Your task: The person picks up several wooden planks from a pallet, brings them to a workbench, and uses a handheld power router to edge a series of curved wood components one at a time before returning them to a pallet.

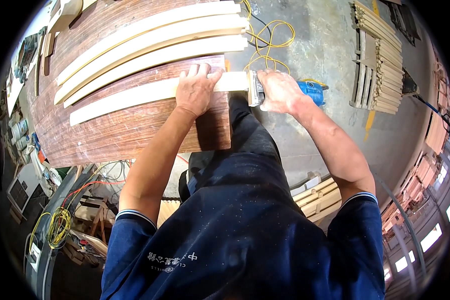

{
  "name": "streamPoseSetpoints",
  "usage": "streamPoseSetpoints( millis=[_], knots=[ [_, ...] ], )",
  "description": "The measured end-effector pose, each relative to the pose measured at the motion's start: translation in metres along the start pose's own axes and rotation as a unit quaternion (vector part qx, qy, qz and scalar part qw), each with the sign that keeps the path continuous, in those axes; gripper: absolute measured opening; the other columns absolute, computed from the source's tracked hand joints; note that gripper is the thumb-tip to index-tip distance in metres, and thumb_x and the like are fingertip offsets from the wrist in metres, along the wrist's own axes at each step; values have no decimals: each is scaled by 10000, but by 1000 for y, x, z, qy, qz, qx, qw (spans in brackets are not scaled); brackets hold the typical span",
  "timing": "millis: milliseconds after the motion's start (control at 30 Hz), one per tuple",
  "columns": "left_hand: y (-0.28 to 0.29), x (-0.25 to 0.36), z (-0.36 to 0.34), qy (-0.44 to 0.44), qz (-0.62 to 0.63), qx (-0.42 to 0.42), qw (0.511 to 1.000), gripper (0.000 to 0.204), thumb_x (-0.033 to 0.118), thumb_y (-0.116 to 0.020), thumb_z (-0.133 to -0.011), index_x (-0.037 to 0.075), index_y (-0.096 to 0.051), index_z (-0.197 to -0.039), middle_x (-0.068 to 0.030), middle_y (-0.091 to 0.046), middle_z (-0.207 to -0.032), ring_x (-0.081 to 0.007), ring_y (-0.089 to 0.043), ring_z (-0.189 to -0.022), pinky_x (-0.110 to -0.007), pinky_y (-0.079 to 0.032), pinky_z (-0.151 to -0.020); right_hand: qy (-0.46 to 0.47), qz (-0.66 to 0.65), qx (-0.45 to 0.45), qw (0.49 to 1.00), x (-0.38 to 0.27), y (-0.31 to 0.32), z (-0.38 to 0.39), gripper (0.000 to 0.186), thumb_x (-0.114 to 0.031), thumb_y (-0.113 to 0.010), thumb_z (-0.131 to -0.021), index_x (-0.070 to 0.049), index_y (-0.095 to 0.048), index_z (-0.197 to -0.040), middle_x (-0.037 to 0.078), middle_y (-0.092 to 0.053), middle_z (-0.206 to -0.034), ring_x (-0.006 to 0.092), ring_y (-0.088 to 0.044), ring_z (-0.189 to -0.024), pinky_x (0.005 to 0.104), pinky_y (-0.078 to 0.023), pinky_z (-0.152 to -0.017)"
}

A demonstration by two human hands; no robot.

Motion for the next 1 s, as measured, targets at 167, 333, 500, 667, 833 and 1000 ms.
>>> streamPoseSetpoints(
  millis=[167,333,500,667,833,1000],
  knots=[
    [-5,0,-1,1,-50,-42,998,484,496,-807,-856,278,-708,-1276,-36,-648,-1211,-249,-586,-1168,-419,-474,-915,8,3,-7,1000,1,2,-4,473,-167,-779,-691,27,-607,-1087,262,-685,-1090,453,-671,-1103,512,-551,-969],
    [-2,1,-2,4,-42,-59,997,471,497,-797,-867,280,-705,-1276,-35,-650,-1230,-250,-582,-1190,-420,-478,-912,15,2,-6,1000,3,4,-8,471,-167,-777,-691,24,-605,-1085,258,-688,-1079,451,-673,-1095,511,-554,-962],
    [-3,1,-2,5,-46,-66,997,488,502,-792,-876,289,-696,-1304,-36,-644,-1249,-251,-579,-1202,-425,-471,-941,10,-23,3,1000,6,6,-14,467,-157,-812,-653,26,-591,-1022,272,-665,-1042,483,-656,-1034,541,-551,-917],
    [-1,2,-1,8,-24,-34,999,407,409,-791,-884,300,-706,-1267,-15,-624,-1168,-236,-589,-1173,-427,-462,-951,6,-25,-2,1000,7,10,-19,479,-162,-824,-645,24,-590,-1019,273,-671,-1041,487,-663,-1028,543,-556,-909],
    [-2,1,-1,10,-11,-36,999,415,423,-794,-880,290,-697,-1261,-14,-619,-1194,-234,-571,-1198,-430,-452,-976,0,-18,-14,1000,7,17,-26,427,-174,-782,-690,24,-638,-1040,265,-709,-1045,457,-687,-1064,517,-557,-936],
    [-3,1,-1,7,-24,-77,997,515,472,-784,-882,288,-667,-1349,-24,-614,-1266,-245,-551,-1235,-442,-433,-1014,-14,-35,-40,998,13,18,-37,537,-145,-849,-624,30,-616,-1075,276,-689,-1105,486,-667,-1077,525,-565,-938]
  ],
)
Point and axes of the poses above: each hand's wrist, its own z-axis away from the middle knuckle, its own y-axis out of the back of the hand, x = y × z, the point moved 4 cm from there along -z, towards the middle knuckle
